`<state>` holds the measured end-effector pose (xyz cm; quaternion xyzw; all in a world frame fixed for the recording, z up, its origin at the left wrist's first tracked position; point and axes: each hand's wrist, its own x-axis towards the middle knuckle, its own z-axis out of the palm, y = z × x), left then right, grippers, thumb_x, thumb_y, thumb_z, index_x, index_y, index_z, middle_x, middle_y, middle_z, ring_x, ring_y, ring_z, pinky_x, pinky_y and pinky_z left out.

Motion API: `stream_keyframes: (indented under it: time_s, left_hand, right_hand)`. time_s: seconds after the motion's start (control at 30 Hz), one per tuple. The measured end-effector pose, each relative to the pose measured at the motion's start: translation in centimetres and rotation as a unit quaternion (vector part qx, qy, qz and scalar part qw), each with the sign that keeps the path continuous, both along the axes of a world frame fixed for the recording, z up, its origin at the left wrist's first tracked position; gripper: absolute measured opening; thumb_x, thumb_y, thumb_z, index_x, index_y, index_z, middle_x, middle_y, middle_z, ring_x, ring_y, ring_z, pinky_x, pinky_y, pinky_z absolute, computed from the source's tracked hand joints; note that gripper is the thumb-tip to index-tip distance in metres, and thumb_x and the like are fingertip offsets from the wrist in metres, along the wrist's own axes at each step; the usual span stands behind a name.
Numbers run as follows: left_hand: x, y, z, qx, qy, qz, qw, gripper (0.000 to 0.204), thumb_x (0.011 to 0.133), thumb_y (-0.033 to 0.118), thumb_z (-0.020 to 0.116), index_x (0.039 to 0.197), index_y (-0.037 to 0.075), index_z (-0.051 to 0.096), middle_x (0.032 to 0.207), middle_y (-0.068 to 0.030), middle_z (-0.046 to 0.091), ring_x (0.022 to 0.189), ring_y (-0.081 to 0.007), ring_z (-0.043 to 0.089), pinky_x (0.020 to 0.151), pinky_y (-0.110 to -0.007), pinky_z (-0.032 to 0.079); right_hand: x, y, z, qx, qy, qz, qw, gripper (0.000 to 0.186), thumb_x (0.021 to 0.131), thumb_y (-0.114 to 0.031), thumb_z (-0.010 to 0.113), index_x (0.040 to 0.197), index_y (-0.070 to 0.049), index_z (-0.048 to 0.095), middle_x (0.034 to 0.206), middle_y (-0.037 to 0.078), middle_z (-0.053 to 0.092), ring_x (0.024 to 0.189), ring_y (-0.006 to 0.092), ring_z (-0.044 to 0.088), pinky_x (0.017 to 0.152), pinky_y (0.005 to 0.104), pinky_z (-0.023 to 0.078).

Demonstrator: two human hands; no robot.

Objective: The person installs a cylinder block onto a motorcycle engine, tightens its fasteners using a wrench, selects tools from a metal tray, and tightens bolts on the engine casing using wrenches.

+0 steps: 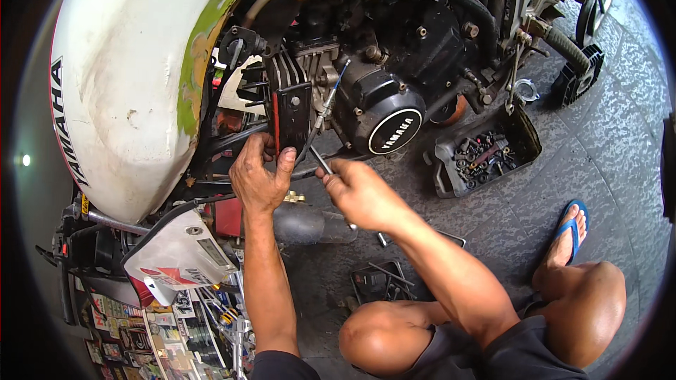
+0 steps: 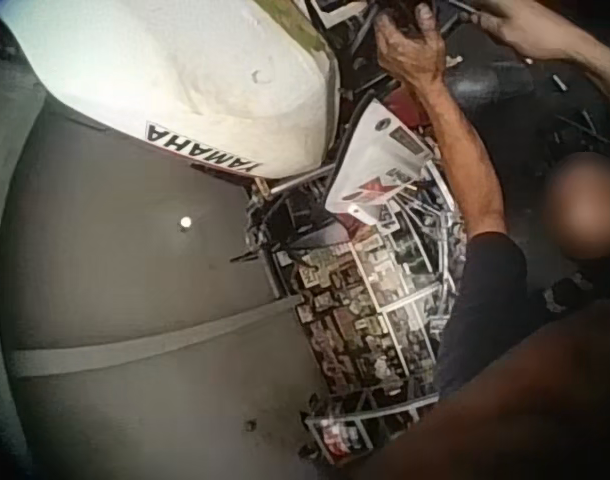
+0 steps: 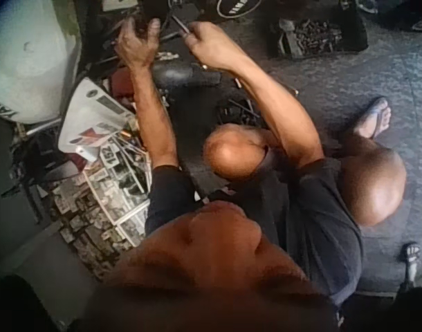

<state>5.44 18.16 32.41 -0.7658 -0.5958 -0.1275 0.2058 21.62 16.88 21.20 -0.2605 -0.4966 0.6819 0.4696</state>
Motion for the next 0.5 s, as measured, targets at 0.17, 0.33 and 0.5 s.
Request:
stream_keyframes:
  time_s: [0.17,0.33,0.5]
  left_hand:
    - [-0.2,-0.2,0.6,-0.005,0.004,0.019,1.000,0.051,0.081,0.053,0.067,0.088,0.003,0.060,0.074,-0.0096,0.060,0.064,-0.0265,0.059,0.060,-0.038,0.046]
    - [0.5,0.1,0.1,-0.011,-0.006,0.020,1.000,0.052,0.080,0.053,0.067,0.089,0.002,0.060,0.075,-0.0098,0.061,0.064,-0.0261,0.059,0.060,-0.038,0.046]
    - [-0.8,-0.4,0.3,-0.005,0.000,0.025,1.000,0.051,0.080,0.052,0.068,0.089,0.002,0.060,0.073,-0.0102,0.060,0.063,-0.0271,0.058,0.059,-0.039,0.045]
  right_hand:
    - [-6.0,-3.3,0.3,-0.016,-0.093,-0.099,0.991,0.023,0.096,-0.016,0.049,0.104,0.005,0.051,0.074,0.031,0.063,0.072,0.0493,0.062,0.069,0.0571,0.048]
    - [-7.7,-3.1,0.4,-0.056,-0.162,-0.098,0.980,0.029,0.097,-0.020,0.045,0.104,0.007,0.053,0.075,0.034,0.062,0.075,0.0517,0.061,0.072,0.0586,0.047]
    - [-1.3,-0.7,1.9,-0.138,-0.015,0.035,0.990,0.032,0.094,-0.026,0.054,0.084,0.003,0.062,0.067,0.013,0.064,0.057,0.0256,0.063,0.055,0.0405,0.050]
